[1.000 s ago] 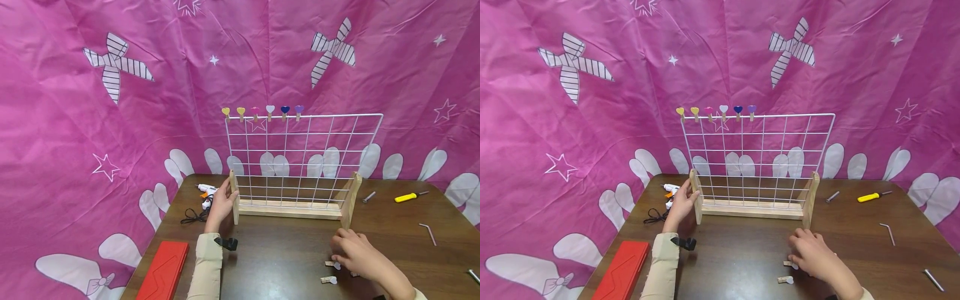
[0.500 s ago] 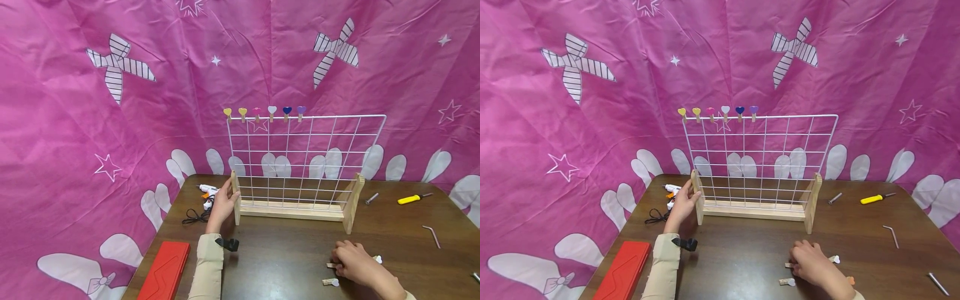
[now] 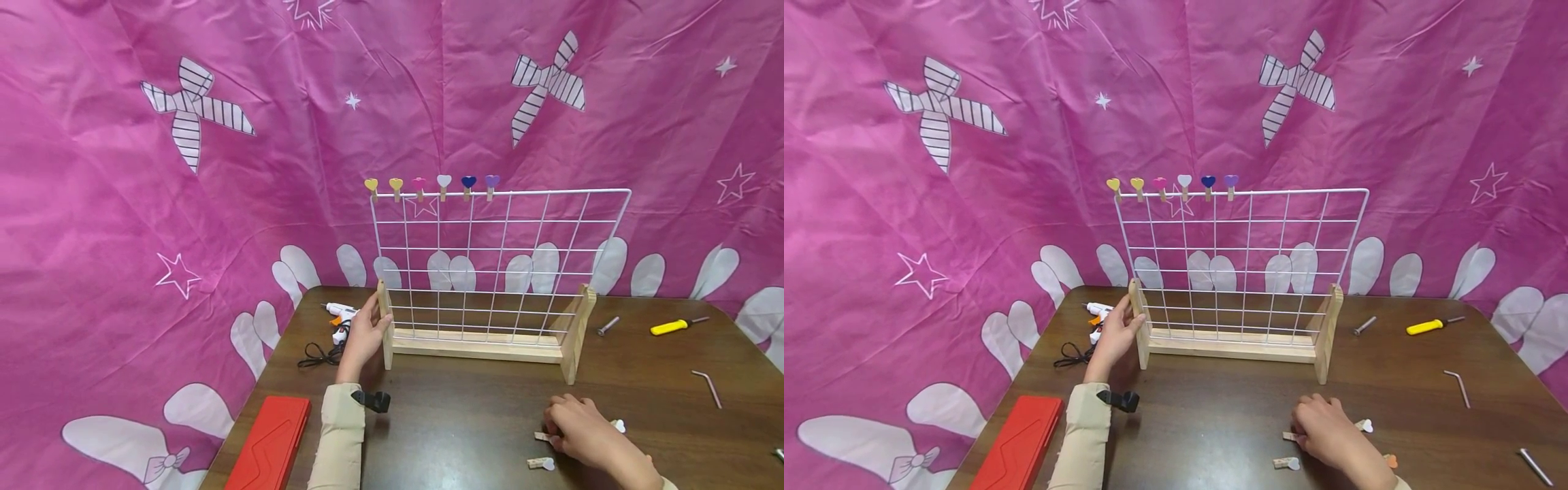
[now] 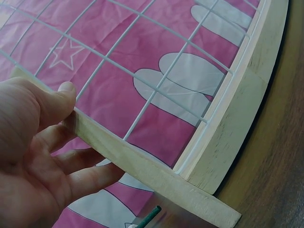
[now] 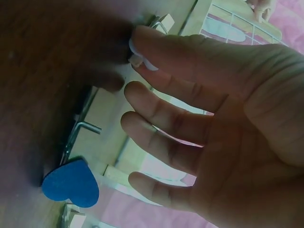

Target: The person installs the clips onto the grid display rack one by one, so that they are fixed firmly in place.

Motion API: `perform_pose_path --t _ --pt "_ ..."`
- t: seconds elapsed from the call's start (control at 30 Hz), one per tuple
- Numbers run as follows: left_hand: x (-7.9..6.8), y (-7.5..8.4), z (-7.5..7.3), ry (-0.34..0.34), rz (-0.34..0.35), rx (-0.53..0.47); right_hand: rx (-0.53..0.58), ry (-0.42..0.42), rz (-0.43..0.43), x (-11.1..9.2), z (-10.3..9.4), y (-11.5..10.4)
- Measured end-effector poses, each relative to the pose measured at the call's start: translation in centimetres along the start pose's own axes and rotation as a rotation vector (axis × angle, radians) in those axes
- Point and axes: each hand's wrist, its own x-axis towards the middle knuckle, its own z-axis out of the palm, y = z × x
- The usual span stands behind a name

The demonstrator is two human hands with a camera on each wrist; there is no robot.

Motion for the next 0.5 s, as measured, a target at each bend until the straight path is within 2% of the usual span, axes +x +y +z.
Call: perform_pose_path --t 0.17,0.33,0.4,0.5 --pt "0.1 -0.1 0.0 -0.001 0.006 0.01 0.008 -0.004 -0.016 -0.1 -0.1 0.3" --pt "0.1 -0.2 0.0 -0.002 0.003 -0.003 0.07 -0.025 -0.044 -0.1 -0.8 0.3" --pt "0.1 -0.2 0.0 0.0 -0.001 -0.009 0.101 -0.01 -0.065 0.1 -1.2 0.3" --pt "0.1 -0.2 0.0 0.003 -0.009 -0.011 0.15 0.054 -0.103 0.4 -1.9 0.5"
